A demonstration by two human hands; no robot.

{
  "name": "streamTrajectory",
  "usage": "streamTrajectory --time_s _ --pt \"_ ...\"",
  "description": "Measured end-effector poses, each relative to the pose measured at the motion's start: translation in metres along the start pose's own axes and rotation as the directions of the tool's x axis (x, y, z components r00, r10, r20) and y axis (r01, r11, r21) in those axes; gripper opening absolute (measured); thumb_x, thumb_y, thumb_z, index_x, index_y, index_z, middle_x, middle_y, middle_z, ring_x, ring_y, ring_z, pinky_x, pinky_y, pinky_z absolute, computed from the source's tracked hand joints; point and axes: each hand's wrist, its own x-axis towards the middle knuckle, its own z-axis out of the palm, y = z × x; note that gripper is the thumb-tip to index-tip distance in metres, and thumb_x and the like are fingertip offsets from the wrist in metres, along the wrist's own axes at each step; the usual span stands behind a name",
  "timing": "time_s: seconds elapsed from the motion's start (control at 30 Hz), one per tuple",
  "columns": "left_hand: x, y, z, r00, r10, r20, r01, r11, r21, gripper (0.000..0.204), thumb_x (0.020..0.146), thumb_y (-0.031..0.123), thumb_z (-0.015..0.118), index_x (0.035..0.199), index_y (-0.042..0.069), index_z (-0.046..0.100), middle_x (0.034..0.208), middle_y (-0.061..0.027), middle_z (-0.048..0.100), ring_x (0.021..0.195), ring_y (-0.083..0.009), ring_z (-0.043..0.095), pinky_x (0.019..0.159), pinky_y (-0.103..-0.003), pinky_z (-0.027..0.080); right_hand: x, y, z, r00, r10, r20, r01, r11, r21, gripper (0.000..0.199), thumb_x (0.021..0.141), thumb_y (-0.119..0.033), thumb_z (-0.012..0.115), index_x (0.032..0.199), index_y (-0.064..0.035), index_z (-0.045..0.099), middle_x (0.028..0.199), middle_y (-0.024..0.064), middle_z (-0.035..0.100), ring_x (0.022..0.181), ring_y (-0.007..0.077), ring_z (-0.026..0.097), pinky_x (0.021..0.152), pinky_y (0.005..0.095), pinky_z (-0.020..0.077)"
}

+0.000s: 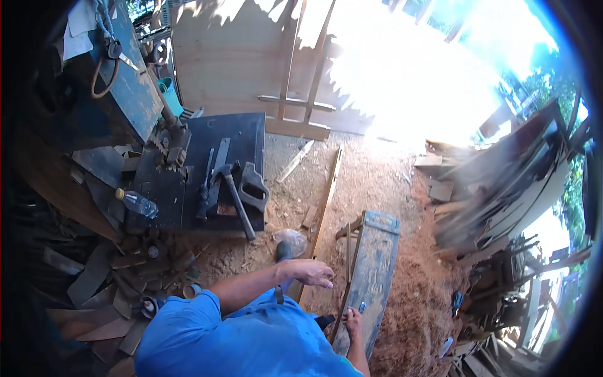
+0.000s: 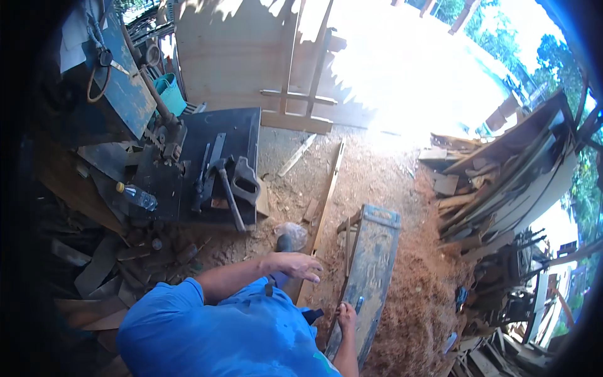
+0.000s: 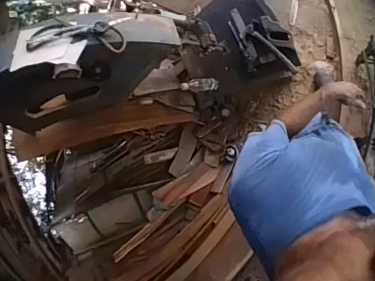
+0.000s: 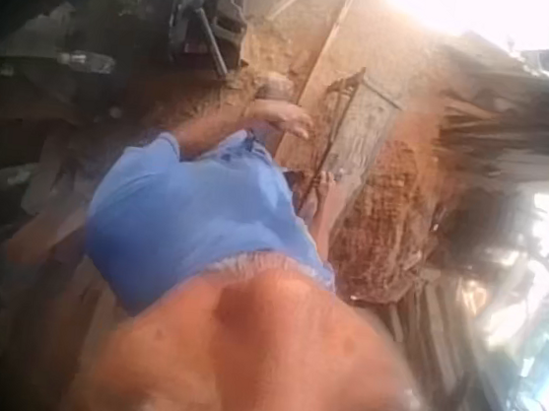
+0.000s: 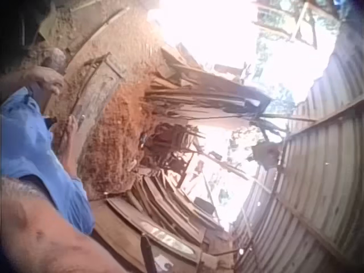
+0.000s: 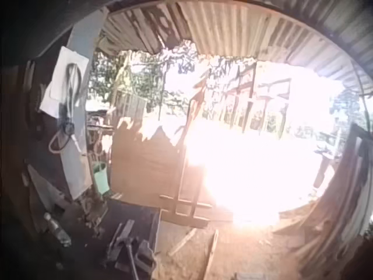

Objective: The person assembles pieces of a wooden frame by hand, using a hammer to tap the joints together and a pencil to mark the wood while sitting on the floor of a workshop.

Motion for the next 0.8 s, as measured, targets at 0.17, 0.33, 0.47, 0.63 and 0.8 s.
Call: streamTrajectory --time_s 0.17,0.33,0.47,0.63,0.8 --pt "0.003 -0.038 -0.073 0.985 0.015 -0.173 -0.047 0.981 -0.187 0.069 0.095 0.057 0.05 0.138 0.003 0.049 0.135 -0.0233 0.051 0.123 -0.0368 0.052 0.105 -0.043 0.042 0.075 -0.1 0.022 0.979 -0.147 0.141 0.2 0.823 -0.532 0.033 0.096 -0.023 0.057 0.121 -0.0023 0.064 0.098 0.0129 0.071 0.09 0.0222 0.068 0.079 0.0339 0.0536" --pt "-0.037 -0.063 -0.126 0.972 0.007 -0.236 -0.09 0.936 -0.34 0.062 0.097 0.054 0.05 0.141 0.01 0.049 0.138 -0.0209 0.05 0.122 -0.0335 0.055 0.104 -0.041 0.043 0.159 -0.219 0.054 0.929 -0.12 0.351 0.344 0.629 -0.696 0.034 0.092 -0.035 0.059 0.117 -0.0128 0.068 0.106 0.0185 0.07 0.097 0.0331 0.069 0.085 0.0397 0.0531" --pt "-0.074 -0.066 -0.154 0.915 -0.201 -0.351 -0.027 0.836 -0.548 0.063 0.096 0.05 0.055 0.139 0.005 0.049 0.136 -0.0209 0.052 0.125 -0.0328 0.054 0.105 -0.041 0.042 0.219 -0.326 0.092 0.89 -0.172 0.422 0.444 0.54 -0.715 0.034 0.094 -0.034 0.058 0.117 -0.0111 0.067 0.108 0.0178 0.069 0.101 0.0345 0.066 0.088 0.041 0.0523" --pt "-0.102 -0.064 -0.189 0.741 -0.302 -0.6 -0.186 0.766 -0.615 0.058 0.094 0.042 0.062 0.136 0.004 0.052 0.136 -0.0204 0.053 0.126 -0.0329 0.053 0.107 -0.042 0.041 0.279 -0.424 0.16 0.773 -0.165 0.613 0.628 0.339 -0.701 0.036 0.094 -0.036 0.054 0.117 -0.0116 0.066 0.112 0.0178 0.068 0.106 0.0345 0.065 0.091 0.044 0.0514" --pt "-0.113 -0.074 -0.229 0.598 -0.355 -0.719 -0.222 0.788 -0.574 0.059 0.094 0.044 0.061 0.136 0.004 0.052 0.135 -0.0206 0.054 0.131 -0.0336 0.049 0.109 -0.042 0.038 0.341 -0.481 0.237 0.654 0.04 0.756 0.722 0.268 -0.638 0.037 0.094 -0.035 0.053 0.119 -0.01 0.065 0.117 0.0167 0.067 0.11 0.0349 0.063 0.093 0.0448 0.0502"
